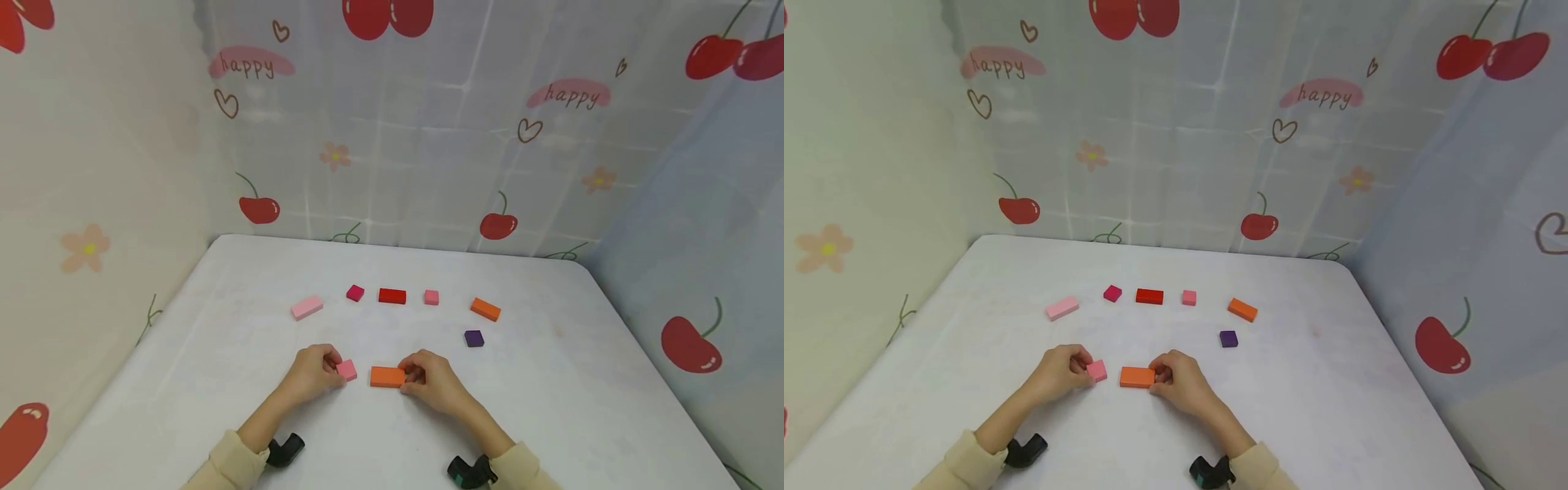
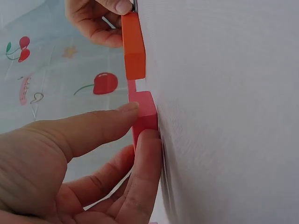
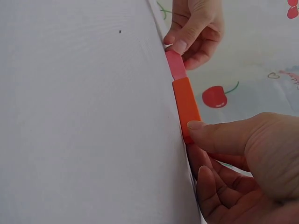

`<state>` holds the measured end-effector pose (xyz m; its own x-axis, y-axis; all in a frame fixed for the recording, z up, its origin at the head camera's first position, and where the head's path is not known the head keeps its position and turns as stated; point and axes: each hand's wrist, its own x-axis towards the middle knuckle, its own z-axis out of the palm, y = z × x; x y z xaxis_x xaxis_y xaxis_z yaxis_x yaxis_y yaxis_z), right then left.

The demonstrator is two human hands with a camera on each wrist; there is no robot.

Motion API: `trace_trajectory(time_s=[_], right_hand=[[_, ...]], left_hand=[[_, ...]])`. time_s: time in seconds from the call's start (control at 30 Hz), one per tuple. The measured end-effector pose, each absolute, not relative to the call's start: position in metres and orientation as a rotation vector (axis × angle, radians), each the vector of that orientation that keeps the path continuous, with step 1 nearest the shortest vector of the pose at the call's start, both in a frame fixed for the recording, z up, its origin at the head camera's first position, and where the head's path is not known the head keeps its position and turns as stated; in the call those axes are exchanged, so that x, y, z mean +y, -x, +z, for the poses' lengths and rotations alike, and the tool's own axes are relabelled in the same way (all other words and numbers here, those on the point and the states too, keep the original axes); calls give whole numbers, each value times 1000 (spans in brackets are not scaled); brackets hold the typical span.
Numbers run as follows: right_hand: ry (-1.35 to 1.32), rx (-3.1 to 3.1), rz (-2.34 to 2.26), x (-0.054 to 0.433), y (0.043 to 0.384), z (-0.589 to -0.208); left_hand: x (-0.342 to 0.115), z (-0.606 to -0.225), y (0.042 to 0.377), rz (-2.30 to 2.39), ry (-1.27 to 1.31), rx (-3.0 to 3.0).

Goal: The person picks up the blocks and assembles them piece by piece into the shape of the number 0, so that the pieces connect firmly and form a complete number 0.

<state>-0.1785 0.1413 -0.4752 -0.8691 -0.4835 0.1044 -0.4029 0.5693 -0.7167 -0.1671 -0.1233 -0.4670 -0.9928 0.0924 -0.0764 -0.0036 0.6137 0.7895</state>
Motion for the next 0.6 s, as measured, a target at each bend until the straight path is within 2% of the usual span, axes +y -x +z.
trace_trajectory(time_s=[0.6], right_hand=[[789, 2589, -1186, 137, 168, -473]], left_hand=[[-124, -473, 156, 1433, -162, 2665]])
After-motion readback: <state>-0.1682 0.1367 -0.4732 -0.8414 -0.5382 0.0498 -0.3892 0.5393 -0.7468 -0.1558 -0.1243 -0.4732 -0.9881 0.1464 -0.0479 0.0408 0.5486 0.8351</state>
